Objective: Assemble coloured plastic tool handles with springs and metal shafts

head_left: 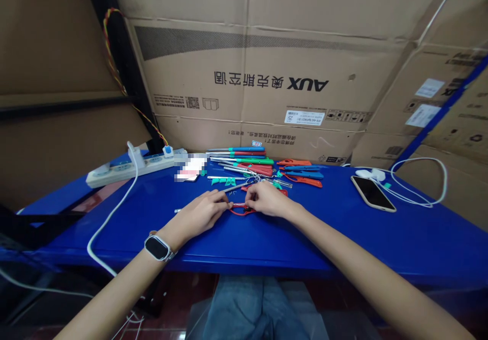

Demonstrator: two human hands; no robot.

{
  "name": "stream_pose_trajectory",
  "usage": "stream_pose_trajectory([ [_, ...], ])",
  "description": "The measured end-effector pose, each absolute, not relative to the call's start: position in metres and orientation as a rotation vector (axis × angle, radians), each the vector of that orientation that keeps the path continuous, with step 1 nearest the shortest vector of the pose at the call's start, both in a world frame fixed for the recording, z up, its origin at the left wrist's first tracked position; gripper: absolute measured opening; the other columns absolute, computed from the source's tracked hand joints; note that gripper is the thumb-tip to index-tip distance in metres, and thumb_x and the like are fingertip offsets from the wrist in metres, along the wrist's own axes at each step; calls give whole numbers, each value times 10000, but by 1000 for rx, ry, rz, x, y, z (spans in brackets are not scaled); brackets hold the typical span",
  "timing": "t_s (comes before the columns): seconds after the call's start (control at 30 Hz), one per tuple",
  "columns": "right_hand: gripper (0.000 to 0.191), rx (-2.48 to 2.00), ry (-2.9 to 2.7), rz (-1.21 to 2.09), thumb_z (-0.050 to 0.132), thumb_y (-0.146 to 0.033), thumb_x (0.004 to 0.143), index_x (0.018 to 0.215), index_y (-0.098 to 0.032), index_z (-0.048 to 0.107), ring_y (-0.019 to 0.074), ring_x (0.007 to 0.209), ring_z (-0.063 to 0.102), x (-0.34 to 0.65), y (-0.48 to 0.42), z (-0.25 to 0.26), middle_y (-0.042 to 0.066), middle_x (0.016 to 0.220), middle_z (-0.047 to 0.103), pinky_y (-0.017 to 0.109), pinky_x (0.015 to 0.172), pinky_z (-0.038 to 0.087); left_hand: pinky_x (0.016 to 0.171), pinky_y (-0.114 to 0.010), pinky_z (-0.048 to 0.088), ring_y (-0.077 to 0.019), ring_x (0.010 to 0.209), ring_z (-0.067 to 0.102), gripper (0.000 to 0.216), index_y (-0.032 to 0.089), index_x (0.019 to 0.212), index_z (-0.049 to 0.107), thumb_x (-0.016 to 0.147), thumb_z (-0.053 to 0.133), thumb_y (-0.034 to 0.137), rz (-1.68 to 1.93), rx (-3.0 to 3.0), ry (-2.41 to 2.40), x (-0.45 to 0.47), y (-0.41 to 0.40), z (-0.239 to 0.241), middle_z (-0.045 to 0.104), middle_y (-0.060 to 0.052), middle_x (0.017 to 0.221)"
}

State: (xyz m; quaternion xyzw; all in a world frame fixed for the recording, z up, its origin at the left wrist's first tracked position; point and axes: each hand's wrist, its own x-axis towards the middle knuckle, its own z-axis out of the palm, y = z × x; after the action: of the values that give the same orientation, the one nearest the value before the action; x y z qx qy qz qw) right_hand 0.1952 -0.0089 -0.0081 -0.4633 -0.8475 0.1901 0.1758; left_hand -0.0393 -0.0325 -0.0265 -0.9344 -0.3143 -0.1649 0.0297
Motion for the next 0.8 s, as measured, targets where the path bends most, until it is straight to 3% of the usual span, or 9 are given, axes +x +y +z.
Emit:
stream_pose_trajectory([
  [0.17, 150, -1376, -2355, 575, 621, -54, 724, 675, -163, 712, 119, 606, 633, 193, -11, -6, 8, 671, 723, 207, 600, 421, 854, -334, 523, -207, 962, 634, 260, 200, 1180, 632, 999, 446, 215, -637, -2905, -1070, -40, -31, -29, 657, -66, 1066],
  [0.4, 140, -1360, -2303, 622, 626, -60, 731, 685, -158, 714, 118, 564, 606, 197, -13, -10, 6, 632, 699, 213, 574, 415, 896, -339, 527, -224, 1014, 638, 212, 212, 1117, 651, 932, 553, 246, -730, -2955, -1282, -44, -32, -30, 636, -68, 1104],
  [0.57, 138, -1379, -2282, 621, 624, -60, 742, 695, -155, 713, 121, 586, 617, 199, -15, -10, 11, 655, 710, 213, 584, 418, 903, -343, 515, -220, 1015, 630, 272, 222, 1161, 657, 942, 504, 171, -714, -2981, -1235, -46, -31, -31, 648, -72, 1100],
  [0.8, 121, -1373, -2289, 620, 629, -71, 748, 704, -152, 708, 119, 562, 609, 201, -13, -11, 11, 648, 705, 217, 573, 416, 890, -324, 509, -205, 1016, 624, 289, 237, 1175, 675, 1003, 445, 204, -779, -3022, -1108, -46, -27, -35, 653, -72, 1099],
])
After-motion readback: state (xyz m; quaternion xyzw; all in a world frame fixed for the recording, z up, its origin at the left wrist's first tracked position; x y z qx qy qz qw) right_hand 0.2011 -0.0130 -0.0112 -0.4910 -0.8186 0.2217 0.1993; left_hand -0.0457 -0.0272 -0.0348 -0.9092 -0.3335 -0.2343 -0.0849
